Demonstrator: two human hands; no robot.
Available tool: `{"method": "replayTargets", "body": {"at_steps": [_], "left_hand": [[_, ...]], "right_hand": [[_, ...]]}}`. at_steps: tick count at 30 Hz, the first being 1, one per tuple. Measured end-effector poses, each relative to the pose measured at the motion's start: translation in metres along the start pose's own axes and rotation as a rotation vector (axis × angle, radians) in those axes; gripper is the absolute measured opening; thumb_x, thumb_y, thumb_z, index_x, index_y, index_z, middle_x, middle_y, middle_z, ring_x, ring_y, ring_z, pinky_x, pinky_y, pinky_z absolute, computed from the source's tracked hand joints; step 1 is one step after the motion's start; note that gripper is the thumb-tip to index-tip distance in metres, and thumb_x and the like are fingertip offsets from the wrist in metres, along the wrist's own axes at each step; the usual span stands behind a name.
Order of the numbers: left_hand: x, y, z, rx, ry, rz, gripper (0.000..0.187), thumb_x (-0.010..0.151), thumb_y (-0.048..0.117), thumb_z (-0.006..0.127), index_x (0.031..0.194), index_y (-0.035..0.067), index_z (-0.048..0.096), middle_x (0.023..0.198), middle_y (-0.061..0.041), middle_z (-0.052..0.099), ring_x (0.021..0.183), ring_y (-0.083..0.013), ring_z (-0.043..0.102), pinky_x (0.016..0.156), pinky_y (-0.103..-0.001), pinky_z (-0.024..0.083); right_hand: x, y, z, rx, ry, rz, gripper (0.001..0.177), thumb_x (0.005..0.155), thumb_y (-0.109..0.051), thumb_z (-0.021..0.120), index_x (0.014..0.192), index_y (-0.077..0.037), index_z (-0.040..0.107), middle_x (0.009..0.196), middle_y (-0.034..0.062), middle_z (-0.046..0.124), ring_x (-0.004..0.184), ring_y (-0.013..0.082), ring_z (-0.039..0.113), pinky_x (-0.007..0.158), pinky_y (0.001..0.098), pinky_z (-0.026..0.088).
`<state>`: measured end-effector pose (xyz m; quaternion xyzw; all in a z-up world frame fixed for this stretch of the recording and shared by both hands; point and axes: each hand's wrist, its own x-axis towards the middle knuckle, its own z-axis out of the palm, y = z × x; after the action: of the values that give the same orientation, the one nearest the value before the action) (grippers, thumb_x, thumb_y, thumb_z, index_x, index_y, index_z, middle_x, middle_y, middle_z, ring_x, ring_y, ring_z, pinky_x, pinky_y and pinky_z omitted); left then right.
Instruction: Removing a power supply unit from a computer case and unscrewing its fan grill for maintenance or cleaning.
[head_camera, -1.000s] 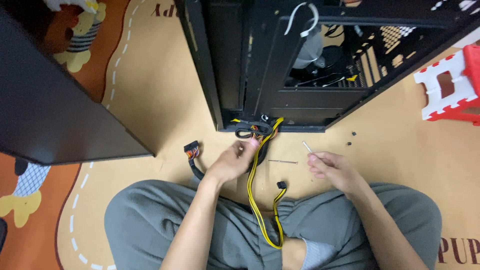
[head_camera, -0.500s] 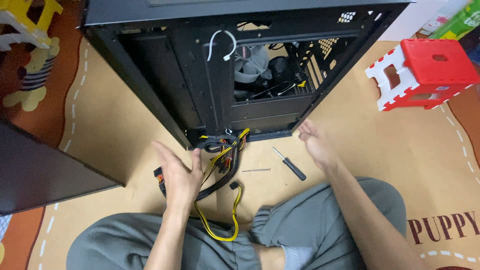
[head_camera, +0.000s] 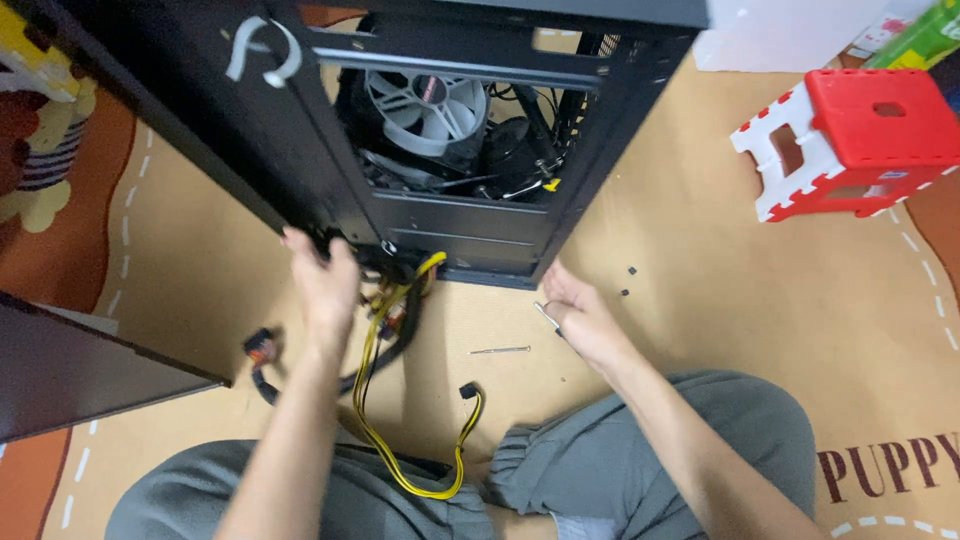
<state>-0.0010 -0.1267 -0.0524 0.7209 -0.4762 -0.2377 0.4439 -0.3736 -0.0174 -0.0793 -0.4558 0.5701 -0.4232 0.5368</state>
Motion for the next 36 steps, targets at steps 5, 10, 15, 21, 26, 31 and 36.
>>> {"method": "replayTargets", "body": {"at_steps": [5, 10, 15, 21, 26, 31, 36], "left_hand": [[0.092, -0.008, -0.021, -0.147, -0.076, -0.033, 0.076, 0.114, 0.020, 0.052, 0.177, -0.016, 0.030, 0.181, -0.042, 0.030, 0.173, -0.0457, 0.023, 0.145, -0.058, 0.012], [0.151, -0.032, -0.038, -0.208, -0.104, -0.024, 0.072, 0.113, 0.019, 0.047, 0.177, -0.012, 0.037, 0.182, -0.038, 0.033, 0.173, -0.0445, 0.025, 0.145, -0.058, 0.016], [0.147, -0.023, -0.056, -0.199, -0.192, -0.105, 0.074, 0.110, 0.017, 0.049, 0.180, 0.000, 0.036, 0.184, -0.030, 0.037, 0.174, -0.0403, 0.028, 0.146, -0.055, 0.017], [0.019, -0.061, -0.016, -0.298, 0.179, -0.124, 0.023, 0.112, 0.018, 0.072, 0.126, 0.000, 0.074, 0.111, -0.022, 0.078, 0.111, -0.0312, 0.077, 0.096, -0.047, 0.059], [-0.131, -0.011, 0.048, -0.495, -0.183, -0.402, 0.029, 0.108, 0.016, 0.072, 0.132, 0.000, 0.074, 0.114, -0.021, 0.078, 0.108, -0.0289, 0.079, 0.093, -0.042, 0.062], [-0.167, 0.020, 0.101, -0.775, -0.547, -0.731, 0.047, 0.118, 0.021, 0.068, 0.160, 0.000, 0.065, 0.141, -0.022, 0.078, 0.133, -0.0309, 0.077, 0.114, -0.045, 0.060], [-0.153, 0.025, 0.125, -0.912, -0.573, -0.714, 0.042, 0.121, 0.029, 0.066, 0.162, 0.026, 0.069, 0.143, 0.003, 0.077, 0.124, -0.0115, 0.069, 0.105, -0.027, 0.048]], "right_hand": [[-0.022, -0.033, 0.060, 0.045, -0.168, 0.044, 0.097, 0.099, 0.022, 0.050, 0.186, -0.009, 0.021, 0.186, 0.0318, 0.027, 0.171, 0.0462, 0.021, 0.140, 0.0626, 0.021], [-0.016, -0.029, 0.105, 0.033, -0.342, -0.018, 0.099, 0.101, 0.021, 0.047, 0.186, -0.005, 0.004, 0.186, 0.0357, 0.013, 0.171, 0.0479, 0.009, 0.141, 0.0633, 0.011], [-0.012, -0.061, 0.069, -0.521, -0.323, -0.080, 0.053, 0.112, -0.014, 0.066, 0.165, -0.020, 0.069, 0.162, 0.0126, 0.073, 0.158, 0.0294, 0.058, 0.130, 0.0467, 0.048], [-0.004, 0.007, -0.009, -1.286, -0.098, 0.388, 0.069, 0.082, -0.049, 0.104, 0.135, -0.019, 0.073, 0.127, 0.0174, 0.080, 0.123, 0.0371, 0.085, 0.099, 0.0489, 0.070], [-0.005, -0.012, 0.001, -0.937, -0.121, 0.274, 0.040, 0.108, -0.038, 0.074, 0.145, -0.022, 0.072, 0.113, 0.0148, 0.087, 0.103, 0.0338, 0.088, 0.098, 0.0495, 0.067], [-0.009, -0.030, 0.018, -0.411, -0.190, -0.011, 0.043, 0.116, -0.015, 0.059, 0.156, -0.010, 0.071, 0.099, 0.0195, 0.083, 0.067, 0.0242, 0.080, 0.072, 0.0401, 0.064], [-0.007, -0.029, 0.018, -0.164, -0.147, -0.049, 0.041, 0.115, -0.011, 0.064, 0.152, 0.004, 0.073, 0.098, 0.0174, 0.079, 0.059, 0.0130, 0.064, 0.060, 0.0288, 0.056]]}}
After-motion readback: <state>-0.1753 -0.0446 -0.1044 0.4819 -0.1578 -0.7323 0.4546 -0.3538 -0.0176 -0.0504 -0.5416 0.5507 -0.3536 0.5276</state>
